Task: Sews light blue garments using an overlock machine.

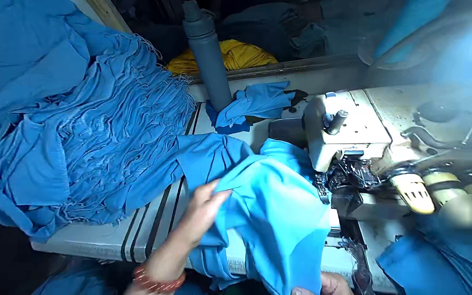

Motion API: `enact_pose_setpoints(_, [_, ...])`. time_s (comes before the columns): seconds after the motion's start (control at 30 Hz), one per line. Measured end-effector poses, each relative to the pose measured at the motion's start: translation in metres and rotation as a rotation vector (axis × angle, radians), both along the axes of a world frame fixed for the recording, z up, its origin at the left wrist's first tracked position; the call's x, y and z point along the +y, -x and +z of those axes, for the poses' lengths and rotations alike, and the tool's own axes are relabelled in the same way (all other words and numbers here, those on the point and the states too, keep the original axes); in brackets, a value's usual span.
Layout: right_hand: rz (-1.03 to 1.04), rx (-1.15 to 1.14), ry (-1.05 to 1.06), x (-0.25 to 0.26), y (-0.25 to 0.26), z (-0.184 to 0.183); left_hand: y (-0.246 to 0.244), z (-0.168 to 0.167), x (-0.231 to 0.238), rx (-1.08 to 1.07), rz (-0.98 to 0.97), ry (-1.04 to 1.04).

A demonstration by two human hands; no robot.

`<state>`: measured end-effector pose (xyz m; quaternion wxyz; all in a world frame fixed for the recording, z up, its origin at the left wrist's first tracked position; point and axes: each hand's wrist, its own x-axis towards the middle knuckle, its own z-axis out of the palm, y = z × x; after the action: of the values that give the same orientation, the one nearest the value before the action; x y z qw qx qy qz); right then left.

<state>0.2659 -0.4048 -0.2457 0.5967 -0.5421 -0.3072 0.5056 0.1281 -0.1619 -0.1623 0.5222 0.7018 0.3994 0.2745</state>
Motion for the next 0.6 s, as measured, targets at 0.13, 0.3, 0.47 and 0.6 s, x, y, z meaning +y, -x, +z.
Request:
enact_pose_setpoints(0.13, [-0.04, 0.016, -0.045, -0.01, 0.005, 0.0, 0.055, 0.033, -0.05, -0.559, -0.089, 0.609])
enact_pose_setpoints(0.3, [-0.014, -0.05, -0.191, -0.025, 0.007, -0.015, 0.11, -0.018, -0.046, 0.479, -0.12, -0.016])
enact_pose_setpoints(0.47, [0.054, -0.135, -0.369, -0.032, 0.007, -0.022, 0.067, -0.01, -0.103, 0.296, -0.053, -0.769])
enact_pose_setpoints(0.6, [0.096, -0.196, -0.466, -0.03, 0.007, -0.019, 0.025, -0.031, -0.157, 0.205, -0.318, -0.776])
